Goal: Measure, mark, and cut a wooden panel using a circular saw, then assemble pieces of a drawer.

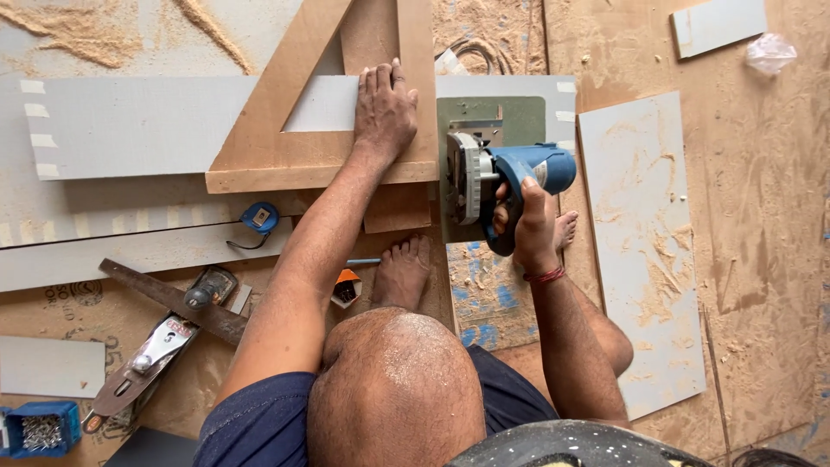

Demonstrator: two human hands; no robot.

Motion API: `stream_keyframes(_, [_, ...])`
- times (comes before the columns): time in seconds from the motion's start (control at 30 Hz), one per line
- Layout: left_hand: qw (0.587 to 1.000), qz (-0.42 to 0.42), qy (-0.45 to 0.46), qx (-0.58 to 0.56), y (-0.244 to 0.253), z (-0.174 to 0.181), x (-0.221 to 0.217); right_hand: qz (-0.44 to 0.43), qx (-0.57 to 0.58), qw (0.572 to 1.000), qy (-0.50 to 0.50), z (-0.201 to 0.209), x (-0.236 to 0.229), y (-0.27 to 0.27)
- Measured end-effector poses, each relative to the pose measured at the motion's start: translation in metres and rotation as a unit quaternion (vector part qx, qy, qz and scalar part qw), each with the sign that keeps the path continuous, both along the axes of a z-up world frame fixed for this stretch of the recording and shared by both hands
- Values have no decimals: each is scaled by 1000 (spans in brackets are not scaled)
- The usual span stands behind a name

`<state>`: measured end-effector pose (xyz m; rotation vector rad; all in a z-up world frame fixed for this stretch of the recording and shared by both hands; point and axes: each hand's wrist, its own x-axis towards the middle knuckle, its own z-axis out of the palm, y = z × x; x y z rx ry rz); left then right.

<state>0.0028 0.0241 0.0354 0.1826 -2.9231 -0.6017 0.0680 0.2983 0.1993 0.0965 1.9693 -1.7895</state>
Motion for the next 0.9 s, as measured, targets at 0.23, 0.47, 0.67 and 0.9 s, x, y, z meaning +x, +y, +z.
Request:
stream_keyframes(0.23, [1000, 10, -9, 7, 0, 1, 2, -35, 46, 996, 72, -3, 44, 37])
stream_keyframes(0.47, [1000, -3, 4, 9, 0, 0, 0, -63, 0, 997, 35, 2, 62, 54])
stream_keyframes(0.67, [1000, 3, 8, -2, -2, -6, 0, -33, -32, 999, 14, 0, 57, 29])
stream_keyframes(0.9, [1000, 3, 15, -9, -1, -19, -5, -14, -15, 1000, 15, 3, 47, 13])
